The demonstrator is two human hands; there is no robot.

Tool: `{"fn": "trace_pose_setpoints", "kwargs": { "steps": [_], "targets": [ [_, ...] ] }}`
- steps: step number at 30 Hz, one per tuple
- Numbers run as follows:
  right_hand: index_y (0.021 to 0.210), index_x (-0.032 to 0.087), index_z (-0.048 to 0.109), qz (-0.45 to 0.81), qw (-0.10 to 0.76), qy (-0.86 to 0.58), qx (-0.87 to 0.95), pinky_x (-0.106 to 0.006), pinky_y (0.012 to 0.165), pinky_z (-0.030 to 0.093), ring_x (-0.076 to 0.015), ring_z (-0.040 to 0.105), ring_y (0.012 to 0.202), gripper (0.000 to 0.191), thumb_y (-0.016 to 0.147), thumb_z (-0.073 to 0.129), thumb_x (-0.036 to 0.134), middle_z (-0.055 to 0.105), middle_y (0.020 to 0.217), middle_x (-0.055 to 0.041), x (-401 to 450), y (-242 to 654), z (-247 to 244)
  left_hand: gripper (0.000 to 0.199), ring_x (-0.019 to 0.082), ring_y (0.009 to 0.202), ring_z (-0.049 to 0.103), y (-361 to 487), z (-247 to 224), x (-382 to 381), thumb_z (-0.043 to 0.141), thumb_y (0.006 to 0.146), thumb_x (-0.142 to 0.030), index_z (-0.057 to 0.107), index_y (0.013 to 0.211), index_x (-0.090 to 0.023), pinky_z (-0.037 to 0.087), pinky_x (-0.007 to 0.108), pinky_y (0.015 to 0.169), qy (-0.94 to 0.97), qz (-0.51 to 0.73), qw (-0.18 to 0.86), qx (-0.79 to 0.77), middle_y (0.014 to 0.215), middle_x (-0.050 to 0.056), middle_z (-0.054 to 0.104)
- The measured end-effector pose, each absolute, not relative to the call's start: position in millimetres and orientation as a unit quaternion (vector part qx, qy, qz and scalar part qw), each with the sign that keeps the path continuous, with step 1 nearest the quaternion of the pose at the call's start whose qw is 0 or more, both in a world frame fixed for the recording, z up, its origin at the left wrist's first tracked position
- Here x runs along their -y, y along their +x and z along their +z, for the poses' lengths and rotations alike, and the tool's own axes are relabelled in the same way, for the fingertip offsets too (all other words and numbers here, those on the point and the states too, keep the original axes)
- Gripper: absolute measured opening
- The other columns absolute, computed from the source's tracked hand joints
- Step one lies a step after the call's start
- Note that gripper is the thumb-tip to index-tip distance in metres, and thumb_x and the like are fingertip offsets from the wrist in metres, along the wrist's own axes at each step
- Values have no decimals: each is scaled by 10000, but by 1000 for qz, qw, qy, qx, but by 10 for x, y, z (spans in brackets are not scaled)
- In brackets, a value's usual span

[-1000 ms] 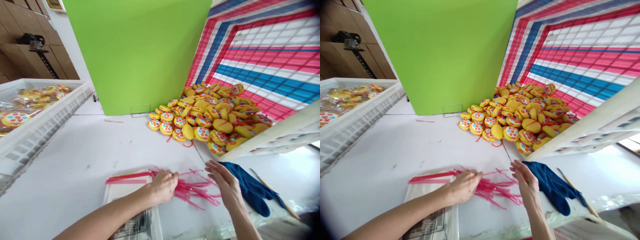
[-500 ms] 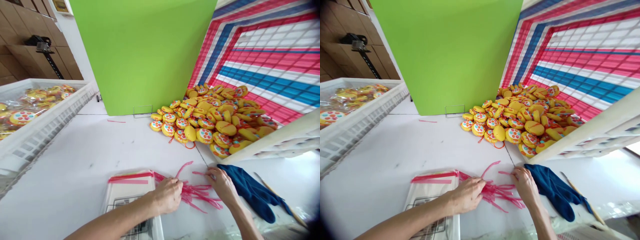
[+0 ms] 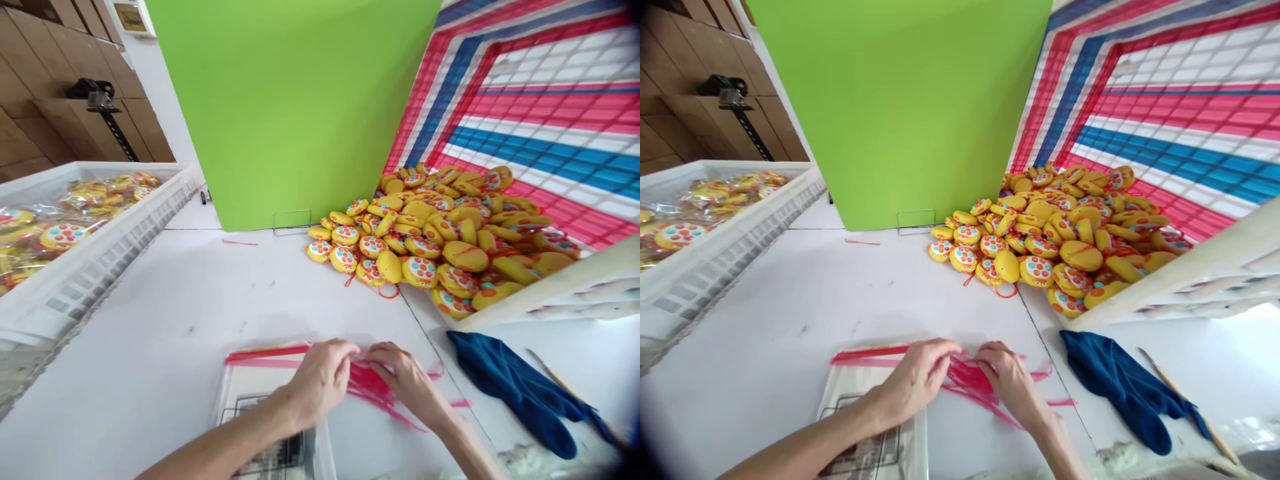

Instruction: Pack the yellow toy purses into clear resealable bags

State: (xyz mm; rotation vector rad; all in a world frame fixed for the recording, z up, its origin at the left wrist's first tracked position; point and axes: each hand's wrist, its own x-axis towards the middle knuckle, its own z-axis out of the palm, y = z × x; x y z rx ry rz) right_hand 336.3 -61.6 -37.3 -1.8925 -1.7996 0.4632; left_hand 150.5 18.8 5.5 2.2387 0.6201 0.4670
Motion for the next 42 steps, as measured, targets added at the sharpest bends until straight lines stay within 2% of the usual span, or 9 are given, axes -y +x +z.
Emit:
{"fn": "trace_pose_setpoints", "kwargs": {
  "steps": [4, 8, 14, 17, 20, 27, 31, 37, 42],
  "targets": [
    [919, 212, 672, 171, 254, -708, 636, -259, 762, 509, -174, 675, 841, 263, 887, 413, 246, 720, 928, -46, 817, 3383, -270, 353, 210, 969, 644, 1602, -57, -360, 425, 793, -12, 628, 1056, -131, 486, 315, 899, 880, 172, 353, -266, 1030, 103, 702],
    [922, 228, 683, 166, 275, -742, 588, -260, 759, 519, -190, 687, 866, 271, 871, 436, 326, 732, 950, -38, 818, 3430, -215, 372, 224, 955, 652, 1728, -214, -358, 496, 713, 7, 652, 1016, -141, 497, 320, 890, 897, 140, 347, -236, 1010, 96, 710],
    [880, 213, 691, 157, 284, -744, 585, -270, 736, 536, -201, 700, 819, 299, 854, 427, 350, 744, 902, -54, 701, 3438, -297, 271, 185, 916, 656, 1642, -180, -438, 471, 838, -78, 657, 1015, -164, 487, 261, 875, 896, 126, 307, -295, 964, 65, 713],
    [841, 205, 692, 157, 289, -734, 595, -294, 738, 543, -210, 705, 781, 294, 835, 428, 333, 748, 859, -63, 594, 3422, -385, 255, 229, 1016, 610, 1580, -171, -691, 440, 884, -102, 628, 1054, -127, 466, 331, 913, 883, 122, 256, -374, 1027, 124, 674],
    [854, 204, 691, 151, 297, -722, 606, -325, 758, 542, -222, 703, 802, 309, 842, 410, 333, 746, 878, -76, 516, 3385, -455, 207, 284, 1093, 557, 1583, -252, -959, 550, 863, -133, 607, 1056, -86, 466, 425, 913, 874, 95, 220, -422, 1059, 156, 636],
    [924, 223, 691, 175, 277, -697, 638, -293, 751, 539, -206, 707, 825, 306, 904, 395, 299, 753, 902, -47, 616, 3230, -366, 209, 184, 882, 632, 1844, -464, -1039, 551, 918, -278, 595, 1061, -133, 526, 392, 803, 891, 67, 256, -368, 991, 52, 642],
    [954, 214, 681, 161, 274, -706, 633, -297, 772, 534, -208, 698, 860, 304, 918, 387, 285, 742, 944, -63, 688, 3242, -306, 157, 183, 885, 632, 2016, -475, -793, 532, 912, -188, 603, 1037, -128, 513, 387, 825, 905, 68, 283, -309, 948, 46, 655],
    [1113, 146, 628, 111, 283, -729, 613, -374, 927, 477, -233, 603, 1092, 381, 932, 313, 261, 632, 1193, -149, 641, 3387, -383, 207, 207, 907, 611, 2046, -453, -446, 513, 760, -21, 633, 864, -154, 487, 330, 869, 924, 55, 304, -224, 864, 67, 667],
    [972, 192, 684, 121, 273, -711, 637, -364, 886, 506, -222, 647, 991, 308, 885, 392, 237, 700, 1048, -102, 704, 3431, -425, 281, 218, 917, 621, 1878, -324, -324, 486, 709, 16, 629, 898, -136, 491, 333, 889, 927, 59, 312, -201, 882, 87, 673]
  ]
}}
